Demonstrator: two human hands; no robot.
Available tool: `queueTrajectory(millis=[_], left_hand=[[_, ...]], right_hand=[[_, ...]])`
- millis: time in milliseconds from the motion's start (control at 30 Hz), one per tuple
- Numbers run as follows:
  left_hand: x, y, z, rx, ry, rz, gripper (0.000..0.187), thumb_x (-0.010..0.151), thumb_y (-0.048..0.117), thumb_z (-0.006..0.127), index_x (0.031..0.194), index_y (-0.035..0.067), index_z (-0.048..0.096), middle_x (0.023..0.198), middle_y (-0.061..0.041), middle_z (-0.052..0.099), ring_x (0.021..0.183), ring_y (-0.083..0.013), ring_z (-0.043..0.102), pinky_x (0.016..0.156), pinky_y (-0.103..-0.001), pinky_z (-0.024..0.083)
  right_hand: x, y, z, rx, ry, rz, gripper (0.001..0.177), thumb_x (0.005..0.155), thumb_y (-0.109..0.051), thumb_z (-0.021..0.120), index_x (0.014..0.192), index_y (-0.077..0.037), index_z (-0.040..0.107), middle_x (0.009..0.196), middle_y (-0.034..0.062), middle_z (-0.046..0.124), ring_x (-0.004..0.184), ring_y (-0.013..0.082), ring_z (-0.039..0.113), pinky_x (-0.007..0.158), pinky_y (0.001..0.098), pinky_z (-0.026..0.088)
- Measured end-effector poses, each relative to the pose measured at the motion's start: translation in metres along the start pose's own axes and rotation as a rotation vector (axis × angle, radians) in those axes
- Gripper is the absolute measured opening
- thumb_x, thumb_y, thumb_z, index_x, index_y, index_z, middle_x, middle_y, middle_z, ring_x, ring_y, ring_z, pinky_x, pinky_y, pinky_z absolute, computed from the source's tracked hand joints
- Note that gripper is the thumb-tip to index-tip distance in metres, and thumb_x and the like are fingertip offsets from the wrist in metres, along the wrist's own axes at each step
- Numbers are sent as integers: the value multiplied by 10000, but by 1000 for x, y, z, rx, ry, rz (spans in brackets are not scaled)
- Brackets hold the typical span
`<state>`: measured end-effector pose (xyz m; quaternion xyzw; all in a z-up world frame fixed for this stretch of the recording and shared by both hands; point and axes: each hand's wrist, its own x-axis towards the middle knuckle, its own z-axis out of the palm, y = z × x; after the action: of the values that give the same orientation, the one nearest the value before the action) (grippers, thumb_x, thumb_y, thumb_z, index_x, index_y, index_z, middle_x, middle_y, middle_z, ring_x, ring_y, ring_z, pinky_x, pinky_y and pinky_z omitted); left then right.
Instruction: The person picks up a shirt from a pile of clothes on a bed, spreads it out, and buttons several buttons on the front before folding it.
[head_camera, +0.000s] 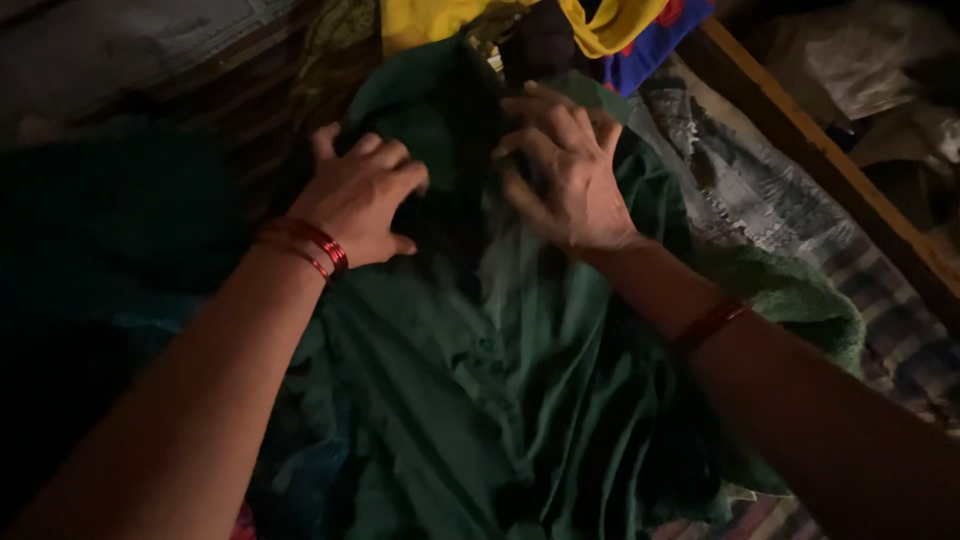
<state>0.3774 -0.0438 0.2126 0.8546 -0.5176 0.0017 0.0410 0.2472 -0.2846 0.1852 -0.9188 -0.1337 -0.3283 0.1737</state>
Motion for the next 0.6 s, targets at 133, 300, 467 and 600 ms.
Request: queueTrajectory(millis=[133, 300, 467, 600], left_hand=[[0, -11, -5, 71, -50, 7, 73, 869, 150, 742, 895, 218, 739, 979, 36, 721, 1143, -212, 616, 1149, -655, 177], [11, -20, -15, -175, 7, -34, 105, 965, 213, 670, 1065, 208, 700, 1022, 25, 727, 1024, -239, 643, 1139, -596, 258], [29, -9, -15, -134, -26, 6, 63, 920, 235, 720, 979, 218, 731, 1050, -3, 690, 1144, -243, 601, 1028, -601, 289], [31, -4, -12, -89, -80, -14, 40, 858, 257, 781, 895, 244, 776, 1021, -8, 666, 1146, -237, 590, 1019, -611, 268]], right_hand=[[12, 10, 4, 41, -107, -113, 258, 954, -213, 727, 1189, -128, 662, 1462, 88, 595, 1500, 292, 421, 1161, 558, 235], [28, 13, 6, 45, -195, -95, 265, 965, -198, 713, 1213, -130, 651, 1457, 90, 596, 1453, 312, 439, 1111, 617, 191], [38, 20, 16, 79, -308, -38, 308, 956, -157, 723, 1259, -142, 677, 1118, 69, 635, 1212, 287, 532, 1022, 569, 313], [46, 29, 37, 105, -199, -99, 238, 974, -282, 783, 1184, -186, 723, 1080, 16, 638, 1144, 260, 516, 993, 527, 332]])
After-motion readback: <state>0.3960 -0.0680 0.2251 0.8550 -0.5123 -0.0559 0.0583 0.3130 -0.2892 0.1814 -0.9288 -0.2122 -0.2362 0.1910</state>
